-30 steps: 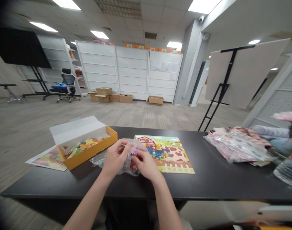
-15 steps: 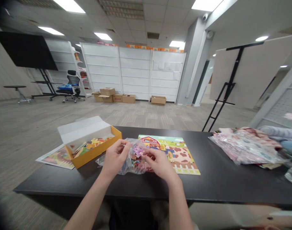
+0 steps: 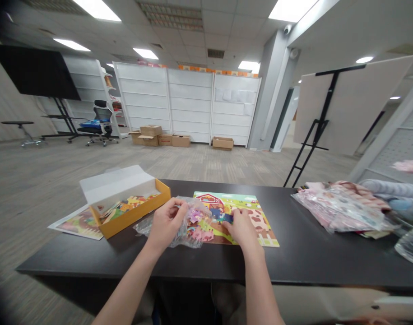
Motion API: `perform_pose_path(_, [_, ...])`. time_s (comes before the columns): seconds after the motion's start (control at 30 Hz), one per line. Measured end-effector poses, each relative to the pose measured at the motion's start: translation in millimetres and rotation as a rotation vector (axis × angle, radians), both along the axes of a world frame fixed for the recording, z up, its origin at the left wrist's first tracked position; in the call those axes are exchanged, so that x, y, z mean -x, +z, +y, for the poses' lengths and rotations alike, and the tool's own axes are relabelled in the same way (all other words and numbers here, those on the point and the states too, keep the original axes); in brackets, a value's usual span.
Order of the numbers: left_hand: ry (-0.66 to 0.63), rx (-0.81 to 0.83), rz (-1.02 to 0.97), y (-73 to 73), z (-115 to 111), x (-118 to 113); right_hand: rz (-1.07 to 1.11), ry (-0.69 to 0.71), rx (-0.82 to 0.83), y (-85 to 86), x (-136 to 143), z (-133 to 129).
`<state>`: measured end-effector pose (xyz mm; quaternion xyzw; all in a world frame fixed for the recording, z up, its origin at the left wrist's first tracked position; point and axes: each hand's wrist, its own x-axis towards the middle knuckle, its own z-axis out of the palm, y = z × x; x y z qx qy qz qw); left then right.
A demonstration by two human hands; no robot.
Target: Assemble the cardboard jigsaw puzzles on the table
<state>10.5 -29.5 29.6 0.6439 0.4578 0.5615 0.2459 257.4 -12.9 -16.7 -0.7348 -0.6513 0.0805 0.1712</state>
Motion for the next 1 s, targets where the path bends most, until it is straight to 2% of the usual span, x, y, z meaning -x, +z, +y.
perform_pose_path(0.17, [0.001, 0.004, 0.002, -3.6, 2, 3, 0.190, -0.055, -0.079, -1.6, -8, -2])
perform_pose_path(0.27, [-0.005, 0.006, -0.009, -2.1, 2, 1, 0.506, 0.016, -0.157, 2.4, -8, -7])
perform_pose_path(0.33, [-0.010, 0.006, -0.011, 0.2, 2, -1, 0.761, 0.116, -0.140, 8.3, -1, -11])
perform_pose_path(0.4, [-0.012, 0.005, -0.007, 2.2, 1, -3, 0.931, 0.220, -0.070, 13.7, 12, -15])
perform_pose_path(0.47, [-0.011, 0.004, -0.007, 3.2, 0, -4, 0.990, 0.300, -0.017, 15.7, 32, -17])
perform_pose_path(0.63, [-0.012, 0.000, -0.006, 3.6, 0, -5, 1.098, 0.344, 0.015, 10.2, 87, -20])
perform_pose_path(0.7, [-0.016, 0.004, -0.007, 4.1, -1, -4, 1.178, 0.413, 0.047, 10.3, 103, -23])
perform_pose_path(0.77, [-0.023, 0.014, -0.019, 4.5, -2, -4, 1.183, 0.511, 0.058, 12.5, 110, -26])
perform_pose_path(0.83, [-0.027, 0.013, -0.028, 4.4, -2, -3, 1.088, 0.531, 0.025, 15.2, 105, -28])
perform_pose_path(0.9, [-0.025, 0.002, -0.025, 4.0, -2, -2, 0.942, 0.461, -0.046, 16.2, 87, -25])
perform_pose_path(1.0, [-0.008, -0.005, -0.011, 3.2, -2, 1, 0.699, 0.310, -0.199, 11.9, 43, -17])
